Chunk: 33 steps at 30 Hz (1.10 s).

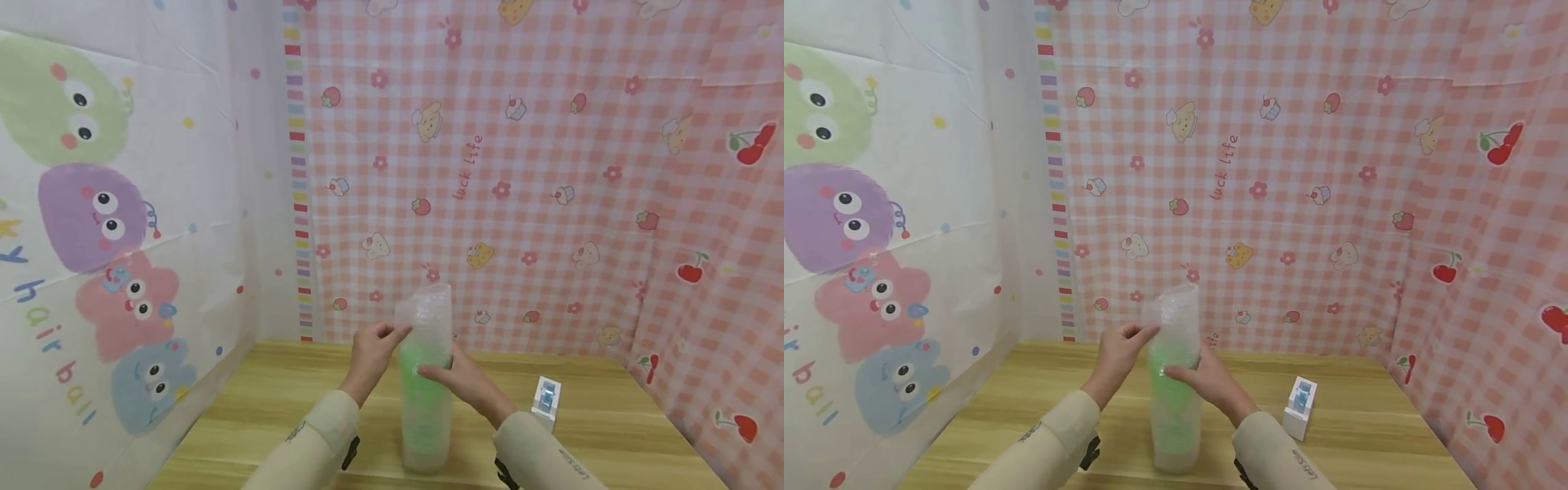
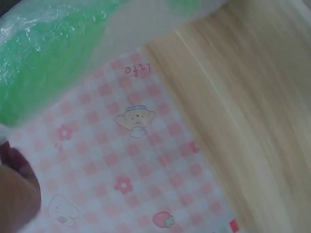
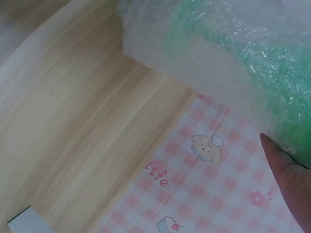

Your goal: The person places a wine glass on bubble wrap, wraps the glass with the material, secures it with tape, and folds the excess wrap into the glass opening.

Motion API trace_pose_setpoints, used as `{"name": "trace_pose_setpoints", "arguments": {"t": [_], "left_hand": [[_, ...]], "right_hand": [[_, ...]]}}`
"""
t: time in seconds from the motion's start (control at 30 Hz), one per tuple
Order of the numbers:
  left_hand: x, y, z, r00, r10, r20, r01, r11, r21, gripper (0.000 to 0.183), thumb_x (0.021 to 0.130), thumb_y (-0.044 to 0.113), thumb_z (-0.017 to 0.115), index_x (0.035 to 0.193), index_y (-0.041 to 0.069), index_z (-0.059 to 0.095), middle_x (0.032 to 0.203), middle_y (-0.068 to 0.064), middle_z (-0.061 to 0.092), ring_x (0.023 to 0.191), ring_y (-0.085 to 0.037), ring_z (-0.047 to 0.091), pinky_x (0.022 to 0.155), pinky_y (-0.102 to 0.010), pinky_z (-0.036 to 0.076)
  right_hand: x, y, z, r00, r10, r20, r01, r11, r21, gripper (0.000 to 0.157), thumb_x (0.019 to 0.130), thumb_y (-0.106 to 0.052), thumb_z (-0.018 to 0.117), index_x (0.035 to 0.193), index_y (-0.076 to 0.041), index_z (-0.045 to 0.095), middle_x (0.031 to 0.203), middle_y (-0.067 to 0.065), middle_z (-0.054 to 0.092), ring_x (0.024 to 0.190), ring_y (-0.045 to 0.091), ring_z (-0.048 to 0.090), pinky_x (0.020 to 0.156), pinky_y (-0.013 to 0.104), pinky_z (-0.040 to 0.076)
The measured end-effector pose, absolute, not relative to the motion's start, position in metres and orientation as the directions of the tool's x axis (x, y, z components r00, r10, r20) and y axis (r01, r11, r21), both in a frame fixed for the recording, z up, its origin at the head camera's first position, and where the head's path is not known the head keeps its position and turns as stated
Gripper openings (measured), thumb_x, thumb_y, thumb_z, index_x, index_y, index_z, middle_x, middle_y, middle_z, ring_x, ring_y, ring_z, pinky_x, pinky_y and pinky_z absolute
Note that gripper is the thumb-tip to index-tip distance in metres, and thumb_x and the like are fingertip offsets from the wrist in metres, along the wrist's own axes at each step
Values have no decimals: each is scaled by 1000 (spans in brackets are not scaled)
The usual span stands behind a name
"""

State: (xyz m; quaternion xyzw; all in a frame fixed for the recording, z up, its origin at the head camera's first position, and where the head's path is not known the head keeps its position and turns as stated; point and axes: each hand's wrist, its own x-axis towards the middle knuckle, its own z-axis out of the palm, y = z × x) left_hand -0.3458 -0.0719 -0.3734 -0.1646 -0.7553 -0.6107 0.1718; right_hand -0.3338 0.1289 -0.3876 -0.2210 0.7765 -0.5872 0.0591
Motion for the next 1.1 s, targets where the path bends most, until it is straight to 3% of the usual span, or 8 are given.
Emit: {"name": "trace_pose_setpoints", "arguments": {"t": [0.1,0.2,0.4,0.57,0.7,0.8,0.9,1.1], "left_hand": [[-344,-73,-380,-924,221,311,344,129,930,63,92,52,65,141,13,55,139,-7,56,130,-28,48,107,-53,40],[-344,-71,-390,-910,365,196,259,131,957,75,94,50,63,155,18,32,155,-7,39,142,-32,34,113,-59,29],[-345,-61,-397,-919,295,262,296,75,952,55,95,34,68,141,9,52,136,-7,58,123,-24,54,105,-47,44],[-344,-55,-399,-914,174,367,388,112,915,28,91,21,73,111,1,72,105,-8,72,90,-13,64,80,-29,55],[-343,-52,-398,-875,87,477,484,205,851,20,87,20,77,86,0,74,73,1,66,61,-4,49,55,-20,44],[-342,-49,-399,-865,32,501,493,243,836,26,86,22,78,72,3,69,60,6,53,53,-3,39,47,-18,35],[-342,-49,-399,-901,35,433,431,201,880,34,90,28,74,71,2,62,60,7,48,55,-5,41,49,-20,37],[-342,-53,-395,-943,261,207,232,70,970,42,93,32,70,117,-1,63,103,-3,67,94,-15,61,88,-36,52]], "right_hand": [[-334,131,-389,-897,-408,171,-269,195,-943,71,95,-36,67,152,-17,29,138,12,51,122,30,54,102,54,44],[-335,133,-391,-898,-405,172,-266,189,-945,67,97,-35,64,151,-14,31,139,13,50,123,30,53,103,53,43],[-336,131,-393,-924,-328,196,-268,192,-944,59,97,-36,65,144,-11,42,130,11,57,115,26,57,98,49,47],[-335,127,-391,-948,-182,263,-302,236,-924,50,90,-35,73,130,-7,60,117,8,66,105,23,62,90,44,52],[-335,124,-389,-936,-77,345,-348,361,-865,39,86,-35,78,107,-3,71,96,7,72,85,18,64,75,37,56],[-335,123,-388,-917,-42,397,-374,436,-818,36,85,-37,79,93,-3,74,79,4,71,69,15,59,62,31,53],[-335,124,-385,-902,-26,432,-390,483,-784,36,85,-40,77,83,-4,71,66,0,64,60,13,52,54,28,48],[-334,127,-381,-880,5,475,-393,554,-734,42,89,-40,74,66,-7,61,51,-3,46,48,10,39,43,25,36]]}}
